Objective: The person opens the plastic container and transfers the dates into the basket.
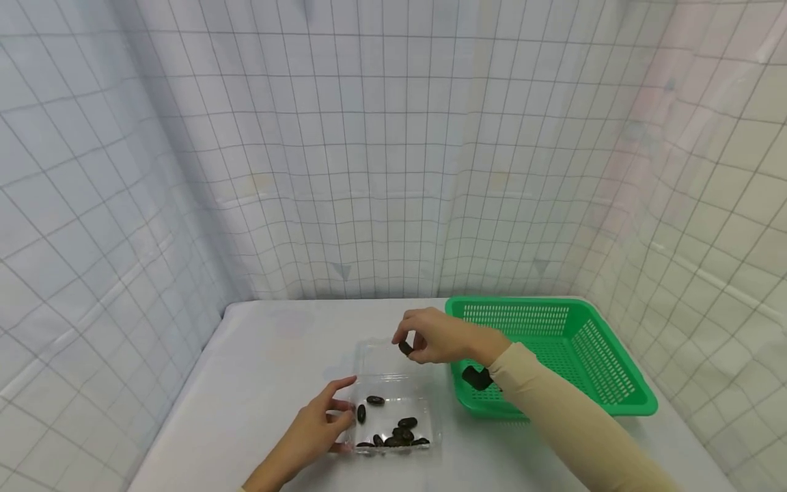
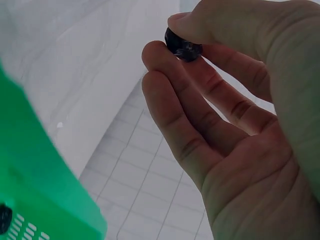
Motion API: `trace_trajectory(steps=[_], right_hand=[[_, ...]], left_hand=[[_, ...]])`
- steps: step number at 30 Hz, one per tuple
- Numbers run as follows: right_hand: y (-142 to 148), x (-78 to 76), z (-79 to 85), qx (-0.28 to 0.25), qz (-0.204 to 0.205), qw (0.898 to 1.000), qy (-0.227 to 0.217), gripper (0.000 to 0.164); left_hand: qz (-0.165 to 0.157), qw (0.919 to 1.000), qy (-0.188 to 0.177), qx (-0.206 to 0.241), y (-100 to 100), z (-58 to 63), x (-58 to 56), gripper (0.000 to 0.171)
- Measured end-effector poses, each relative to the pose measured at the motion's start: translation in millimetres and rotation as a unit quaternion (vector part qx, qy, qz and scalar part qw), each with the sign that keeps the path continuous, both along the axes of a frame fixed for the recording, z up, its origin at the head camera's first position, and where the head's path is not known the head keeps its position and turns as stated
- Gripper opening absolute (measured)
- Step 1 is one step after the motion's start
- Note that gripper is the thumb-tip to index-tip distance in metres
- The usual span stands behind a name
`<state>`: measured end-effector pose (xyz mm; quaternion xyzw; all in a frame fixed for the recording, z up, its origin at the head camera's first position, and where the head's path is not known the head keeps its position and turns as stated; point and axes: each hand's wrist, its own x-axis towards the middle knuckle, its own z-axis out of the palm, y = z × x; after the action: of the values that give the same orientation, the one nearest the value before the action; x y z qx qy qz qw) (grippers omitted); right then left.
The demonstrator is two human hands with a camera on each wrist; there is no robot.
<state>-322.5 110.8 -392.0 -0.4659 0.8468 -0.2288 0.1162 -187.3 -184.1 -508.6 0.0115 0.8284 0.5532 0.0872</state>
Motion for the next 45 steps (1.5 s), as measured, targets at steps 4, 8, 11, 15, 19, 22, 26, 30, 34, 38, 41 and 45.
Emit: trace_trajectory(steps=[4,8,11,15,19,22,26,30,34,38,41,45], right_hand=[[16.9,-5.0,5.2,-0.015,-0.013,1.0,-0.002,0.03],[36.1,-12.4,6.4,-0.019,-0.029,0.999,0.007,0.03],[49.3,-19.7,5.9,-0.021,-0.039,0.999,0.017,0.03],[64.0,-27.5,6.7,-0.022,-0.051,0.998,0.022,0.029],[77.3,-33.1,5.9,-0.016,-0.068,0.997,0.018,0.029],[85.9,-36.6,4.1,-0.008,-0.079,0.997,0.023,0.03],[94.2,-41.1,-1.1,0.002,-0.085,0.996,0.031,0.03],[101.3,-45.7,-8.7,0.018,-0.092,0.995,0.034,0.028],[107.0,-52.5,-19.0,0.046,-0.101,0.993,0.032,0.029],[110.9,-58.1,-27.6,0.066,-0.109,0.992,0.016,0.031],[114.2,-61.3,-32.3,0.077,-0.106,0.991,0.013,0.032],[115.6,-65.1,-38.0,0.093,-0.1,0.99,0.014,0.032]], left_hand=[[-0.001,1.0,0.001,0.003,-1.7,0.3,0.7,0.072],[-0.004,1.0,-0.002,0.009,-1.1,0.2,2.0,0.072],[-0.006,0.9999,-0.006,0.009,-0.7,-0.2,1.9,0.072],[-0.003,0.9999,-0.008,0.007,-0.9,0.1,1.0,0.072],[0.001,1.0,-0.006,0.006,-0.5,0.2,0.7,0.072],[0.002,1.0,-0.006,0.007,-0.5,0.3,0.9,0.073],[0.002,1.0,-0.007,0.005,-0.2,0.5,1.4,0.073],[0.001,1.0,-0.007,0.007,0.3,-0.3,2.4,0.073],[-0.001,0.9999,-0.006,0.01,-0.2,-2.3,2.5,0.073],[-0.001,1.0,-0.005,0.005,-0.5,-2.9,2.1,0.073],[0.0,1.0,-0.003,0.002,-0.5,-2.0,1.7,0.073],[0.001,1.0,-0.002,0.003,-0.1,-0.8,2.0,0.073]])
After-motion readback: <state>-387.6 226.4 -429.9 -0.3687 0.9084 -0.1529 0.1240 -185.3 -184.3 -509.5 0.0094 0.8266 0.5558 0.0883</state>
